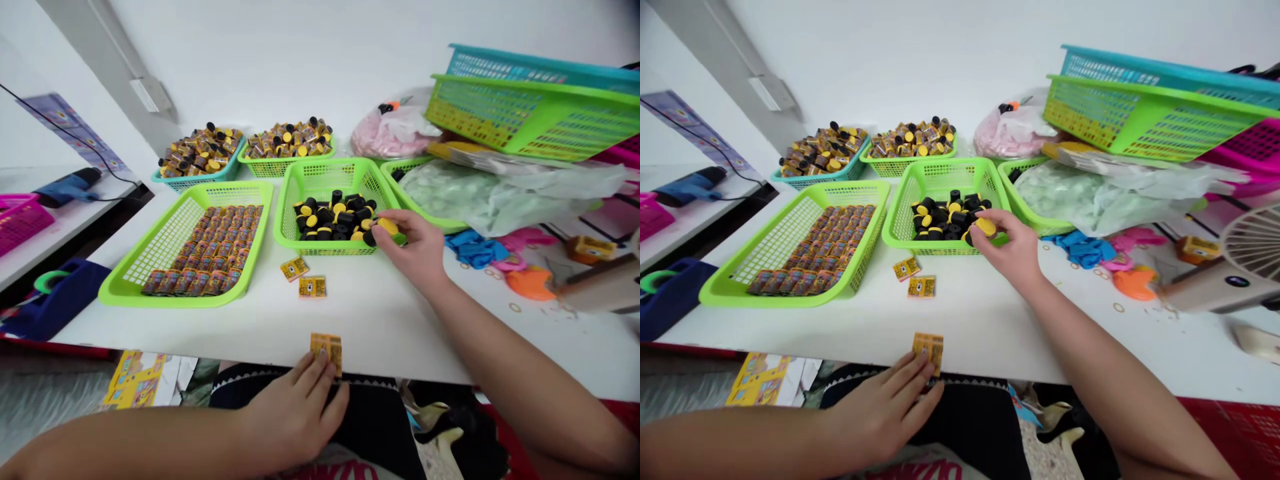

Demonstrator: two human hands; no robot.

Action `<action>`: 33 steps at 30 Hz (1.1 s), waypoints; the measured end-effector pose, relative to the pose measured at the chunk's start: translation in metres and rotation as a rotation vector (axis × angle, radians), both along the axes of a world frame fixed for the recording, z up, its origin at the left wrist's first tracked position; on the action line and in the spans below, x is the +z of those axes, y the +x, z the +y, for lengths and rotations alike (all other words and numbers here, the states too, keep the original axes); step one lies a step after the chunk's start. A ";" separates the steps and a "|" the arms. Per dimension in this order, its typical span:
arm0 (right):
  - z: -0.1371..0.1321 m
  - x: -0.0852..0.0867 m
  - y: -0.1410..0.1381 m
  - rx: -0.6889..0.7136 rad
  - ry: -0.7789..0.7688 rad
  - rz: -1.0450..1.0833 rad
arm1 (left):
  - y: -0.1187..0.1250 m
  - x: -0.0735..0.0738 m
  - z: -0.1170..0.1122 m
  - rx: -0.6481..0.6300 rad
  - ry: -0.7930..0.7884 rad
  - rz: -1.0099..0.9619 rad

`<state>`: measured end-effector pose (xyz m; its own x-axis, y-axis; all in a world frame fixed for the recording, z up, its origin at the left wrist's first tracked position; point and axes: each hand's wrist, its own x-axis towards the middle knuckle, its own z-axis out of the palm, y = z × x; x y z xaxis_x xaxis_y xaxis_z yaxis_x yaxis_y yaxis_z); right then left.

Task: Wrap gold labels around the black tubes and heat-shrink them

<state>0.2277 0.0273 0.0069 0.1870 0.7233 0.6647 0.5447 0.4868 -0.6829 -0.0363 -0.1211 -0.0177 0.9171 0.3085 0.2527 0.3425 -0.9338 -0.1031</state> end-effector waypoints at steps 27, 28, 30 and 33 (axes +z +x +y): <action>-0.008 0.005 -0.019 0.484 -0.317 0.491 | 0.048 0.036 0.139 0.376 -1.026 -0.988; -0.009 0.005 -0.020 0.496 -0.332 0.540 | 0.048 0.029 0.141 0.401 -1.084 -1.006; -0.012 0.006 -0.021 0.505 -0.351 0.599 | 0.046 0.020 0.142 0.429 -1.189 -1.044; -0.017 0.008 -0.025 0.531 -0.354 0.567 | 0.043 0.019 0.141 0.407 -1.271 -1.057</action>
<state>0.2028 0.0098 0.0146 0.0003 0.9567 0.2910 -0.1656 0.2870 -0.9435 0.0064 0.0196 0.0010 0.3401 0.9368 0.0823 -0.0131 -0.0828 0.9965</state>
